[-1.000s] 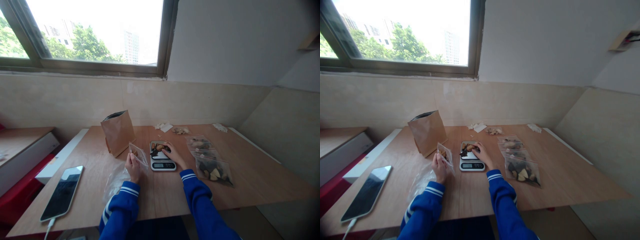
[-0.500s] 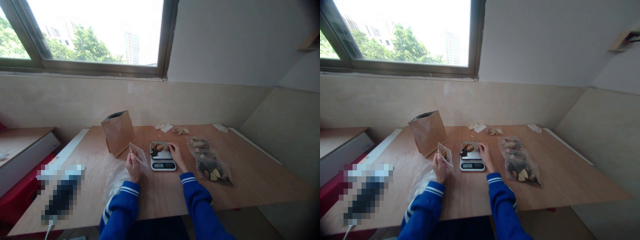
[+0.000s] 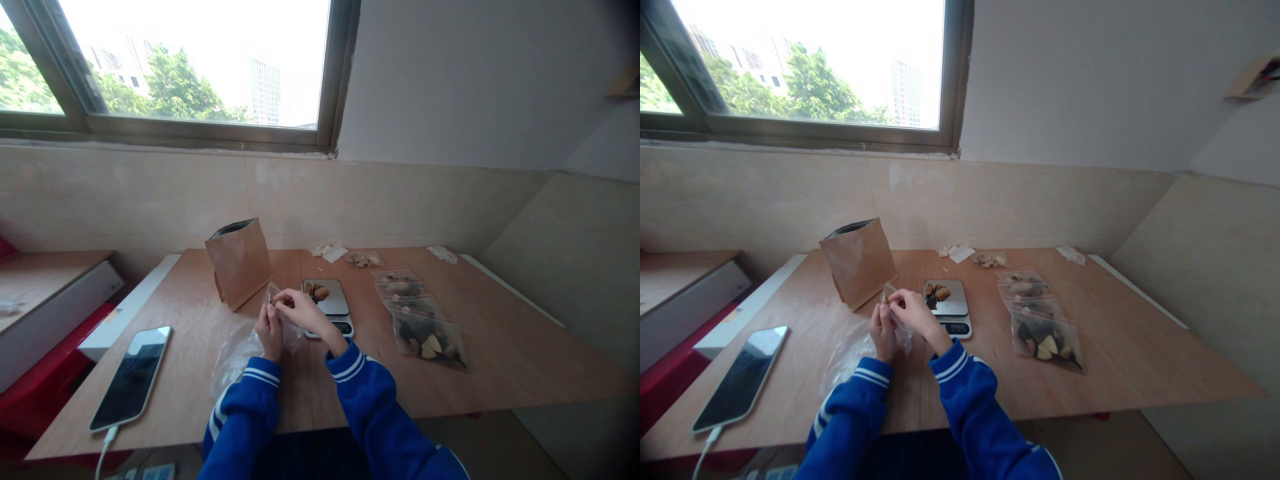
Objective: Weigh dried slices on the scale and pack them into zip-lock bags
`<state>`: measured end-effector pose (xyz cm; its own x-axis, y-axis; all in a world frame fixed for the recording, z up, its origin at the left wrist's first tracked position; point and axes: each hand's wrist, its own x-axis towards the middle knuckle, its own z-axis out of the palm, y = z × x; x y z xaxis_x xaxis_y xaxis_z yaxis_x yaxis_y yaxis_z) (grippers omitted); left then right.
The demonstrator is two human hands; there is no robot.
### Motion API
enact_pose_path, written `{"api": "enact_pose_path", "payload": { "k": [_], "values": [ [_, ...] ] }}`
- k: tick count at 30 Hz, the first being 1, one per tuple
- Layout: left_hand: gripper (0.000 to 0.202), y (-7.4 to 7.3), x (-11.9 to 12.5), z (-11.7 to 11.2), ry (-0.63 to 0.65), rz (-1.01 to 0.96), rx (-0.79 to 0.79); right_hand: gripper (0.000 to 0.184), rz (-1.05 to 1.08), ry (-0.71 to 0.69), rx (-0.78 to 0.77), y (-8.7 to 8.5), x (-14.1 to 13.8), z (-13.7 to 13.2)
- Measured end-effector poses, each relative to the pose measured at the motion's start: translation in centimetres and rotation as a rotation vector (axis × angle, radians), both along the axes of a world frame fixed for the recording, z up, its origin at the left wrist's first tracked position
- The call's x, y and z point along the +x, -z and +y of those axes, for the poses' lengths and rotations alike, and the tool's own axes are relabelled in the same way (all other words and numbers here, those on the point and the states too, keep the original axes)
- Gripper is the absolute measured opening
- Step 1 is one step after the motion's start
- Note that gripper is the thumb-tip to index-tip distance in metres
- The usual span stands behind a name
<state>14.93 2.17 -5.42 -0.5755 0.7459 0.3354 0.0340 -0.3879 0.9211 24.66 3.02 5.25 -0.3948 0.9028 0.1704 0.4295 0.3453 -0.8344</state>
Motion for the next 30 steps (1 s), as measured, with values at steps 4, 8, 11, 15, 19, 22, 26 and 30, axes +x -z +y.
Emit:
{"api": "enact_pose_path", "payload": {
  "k": [4,8,11,15,19,22,26,30],
  "values": [
    [0.043,-0.1,0.1,-0.1,-0.011,0.045,0.032,0.015,-0.243,-0.08,0.065,0.0,0.6,0.1],
    [0.044,-0.3,0.1,-0.1,-0.072,0.003,0.027,0.019,-0.217,-0.312,0.057,-1.0,2.0,0.4],
    [0.045,-0.3,0.0,0.2,-0.118,-0.056,0.004,0.031,-0.006,-0.141,0.169,-0.4,3.5,1.3],
    [0.048,-0.3,0.0,0.5,-0.129,-0.112,-0.02,0.035,-0.139,0.229,0.308,3.2,5.4,3.4],
    [0.048,-0.4,0.0,0.5,-0.097,-0.132,-0.014,0.067,-0.509,0.194,0.239,6.8,6.1,4.6],
    [0.048,-0.6,0.0,0.3,-0.082,-0.151,-0.016,0.058,-0.561,0.221,0.267,7.8,6.0,4.8],
    [0.047,-0.7,0.0,0.3,-0.09,-0.148,-0.02,0.029,-0.53,0.278,0.376,7.9,6.3,4.8],
    [0.047,-0.6,0.0,0.3,-0.09,-0.118,-0.021,0.024,-0.549,0.367,0.413,8.1,7.1,5.1]
  ]
}}
